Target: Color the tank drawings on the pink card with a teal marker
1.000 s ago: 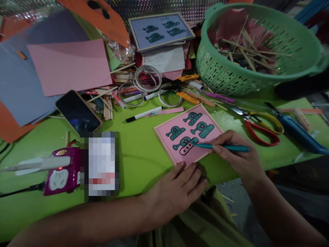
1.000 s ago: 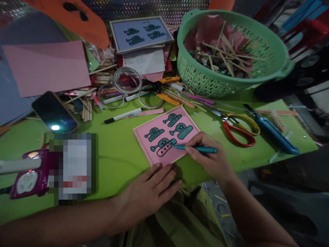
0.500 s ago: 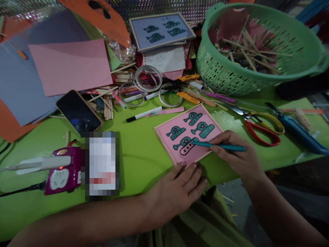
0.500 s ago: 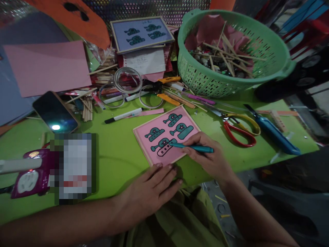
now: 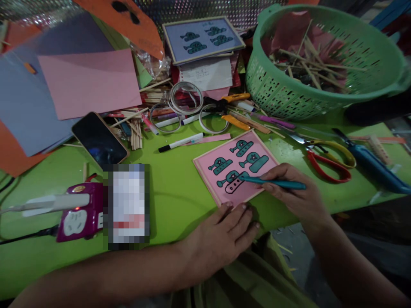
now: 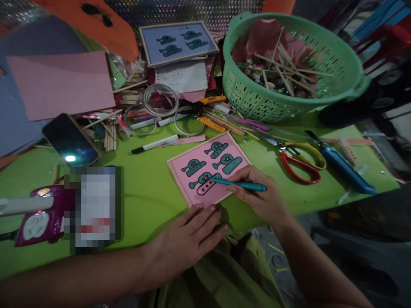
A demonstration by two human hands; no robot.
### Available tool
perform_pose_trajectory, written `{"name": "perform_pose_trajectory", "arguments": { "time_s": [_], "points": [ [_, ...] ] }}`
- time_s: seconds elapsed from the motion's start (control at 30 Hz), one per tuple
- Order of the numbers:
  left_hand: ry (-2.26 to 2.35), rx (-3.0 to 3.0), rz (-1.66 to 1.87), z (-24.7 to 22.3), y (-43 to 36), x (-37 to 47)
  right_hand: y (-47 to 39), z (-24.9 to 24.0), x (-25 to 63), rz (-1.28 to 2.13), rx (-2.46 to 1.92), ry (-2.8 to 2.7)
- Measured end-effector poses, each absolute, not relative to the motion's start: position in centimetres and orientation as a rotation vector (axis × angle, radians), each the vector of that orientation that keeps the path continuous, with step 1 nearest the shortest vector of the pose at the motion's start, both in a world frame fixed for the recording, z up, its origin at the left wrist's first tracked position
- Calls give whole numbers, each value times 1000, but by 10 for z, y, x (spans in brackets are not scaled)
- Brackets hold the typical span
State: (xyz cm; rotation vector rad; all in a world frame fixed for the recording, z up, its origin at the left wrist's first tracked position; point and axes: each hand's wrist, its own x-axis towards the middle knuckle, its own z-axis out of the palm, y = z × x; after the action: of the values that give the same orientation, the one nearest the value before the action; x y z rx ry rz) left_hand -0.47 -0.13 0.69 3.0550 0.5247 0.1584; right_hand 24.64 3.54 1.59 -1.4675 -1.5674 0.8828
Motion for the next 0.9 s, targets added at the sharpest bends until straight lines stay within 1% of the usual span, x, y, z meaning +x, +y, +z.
{"name": "perform_pose_trajectory", "arguments": {
  "time_s": [0.4, 0.57, 0.7, 0.9],
  "points": [
    [489, 3048, 106, 8, -1, -5, 36, 18, 245, 935, -1450, -1605],
    [477, 3049, 60, 8, -1, -5, 34, 14, 246, 906, -1489, -1578],
    [479, 3050, 77, 7, -1, -6, 35, 16, 245, 847, -1474, -1569],
    [489, 3061, 109, 8, -1, -6, 35, 17, 245, 889, -1456, -1613]
  ]
}}
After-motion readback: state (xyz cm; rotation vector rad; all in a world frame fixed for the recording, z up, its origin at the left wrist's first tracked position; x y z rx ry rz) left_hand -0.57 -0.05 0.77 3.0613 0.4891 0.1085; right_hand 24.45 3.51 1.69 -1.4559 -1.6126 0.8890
